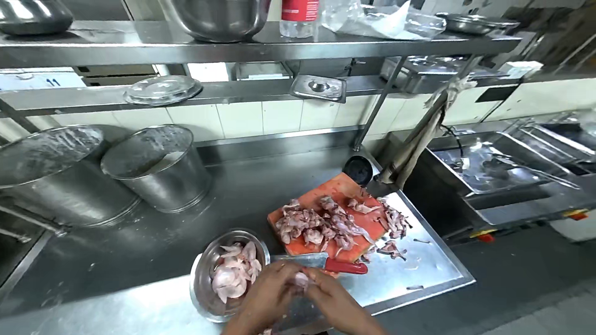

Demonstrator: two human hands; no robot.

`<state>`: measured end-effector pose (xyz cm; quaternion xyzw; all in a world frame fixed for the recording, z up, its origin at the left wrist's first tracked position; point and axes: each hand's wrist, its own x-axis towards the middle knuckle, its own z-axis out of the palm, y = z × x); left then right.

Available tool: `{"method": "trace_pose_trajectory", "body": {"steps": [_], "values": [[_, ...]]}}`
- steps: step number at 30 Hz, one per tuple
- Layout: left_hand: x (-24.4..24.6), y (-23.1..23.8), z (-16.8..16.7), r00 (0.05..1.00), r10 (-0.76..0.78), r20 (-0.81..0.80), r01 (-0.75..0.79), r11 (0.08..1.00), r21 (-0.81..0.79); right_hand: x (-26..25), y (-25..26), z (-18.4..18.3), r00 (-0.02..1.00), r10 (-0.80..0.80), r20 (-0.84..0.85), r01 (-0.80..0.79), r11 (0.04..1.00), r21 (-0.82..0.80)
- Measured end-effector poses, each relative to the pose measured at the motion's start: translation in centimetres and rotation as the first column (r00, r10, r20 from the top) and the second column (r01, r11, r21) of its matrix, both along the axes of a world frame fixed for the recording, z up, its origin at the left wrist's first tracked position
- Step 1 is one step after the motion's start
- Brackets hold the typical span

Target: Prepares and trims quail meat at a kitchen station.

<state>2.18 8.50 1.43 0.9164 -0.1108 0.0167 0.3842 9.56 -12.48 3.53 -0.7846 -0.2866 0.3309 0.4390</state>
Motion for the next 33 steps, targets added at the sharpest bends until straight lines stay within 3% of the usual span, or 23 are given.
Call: {"method": "trace_pose_trajectory", "body": {"steps": [5,8,10,12,14,16,19,23,28,30,33], "values": [[1.1,-0.1,2.1,0.981,-0.098,-0.168,0.101,0.995,0.012,0.4,-1.3,0.3,0.994,0.063,0.094,-0.062,0.998,-0.016],[1.2,-0.8,1.5,0.992,-0.115,-0.051,0.098,0.961,-0.258,0.0,-1.8,0.9,0.996,-0.001,0.089,-0.005,0.998,0.067],[1.0,-3.0,0.3,0.998,-0.056,0.039,0.068,0.799,-0.597,-0.1,-1.8,1.8,0.996,-0.084,0.035,0.077,0.983,0.168],[1.3,-5.9,0.5,0.991,0.108,0.083,-0.001,0.613,-0.79,-0.7,-1.5,2.6,0.99,-0.141,-0.005,0.137,0.954,0.265],[2.2,-7.7,1.4,0.967,0.232,0.109,-0.054,0.6,-0.798,-1.4,-1.0,3.0,0.981,-0.192,0.024,0.172,0.92,0.353],[2.9,-8.5,1.9,0.96,0.245,0.136,-0.05,0.628,-0.776,-1.8,-0.9,3.3,0.967,-0.234,0.1,0.176,0.898,0.404],[3.1,-9.3,2.0,0.975,0.207,0.077,-0.064,0.599,-0.799,-1.1,-1.1,2.8,0.942,-0.27,0.199,0.165,0.89,0.424],[3.1,-9.8,1.5,0.981,0.189,-0.034,-0.139,0.578,-0.804,-1.1,-2.0,1.4,0.967,-0.225,0.12,0.144,0.871,0.47],[3.2,-9.3,3.0,0.984,0.164,-0.073,-0.164,0.653,-0.739,-1.0,-4.0,3.0,0.998,-0.06,-0.024,0.064,0.905,0.421],[3.2,-9.9,3.2,0.987,0.145,-0.064,-0.141,0.616,-0.775,-0.8,-4.2,3.6,0.996,-0.059,0.062,0.028,0.911,0.412],[2.7,-11.8,2.9,0.978,0.192,-0.075,-0.162,0.487,-0.858,-0.9,-3.9,4.2,0.938,-0.153,0.313,0.019,0.919,0.393]]}}
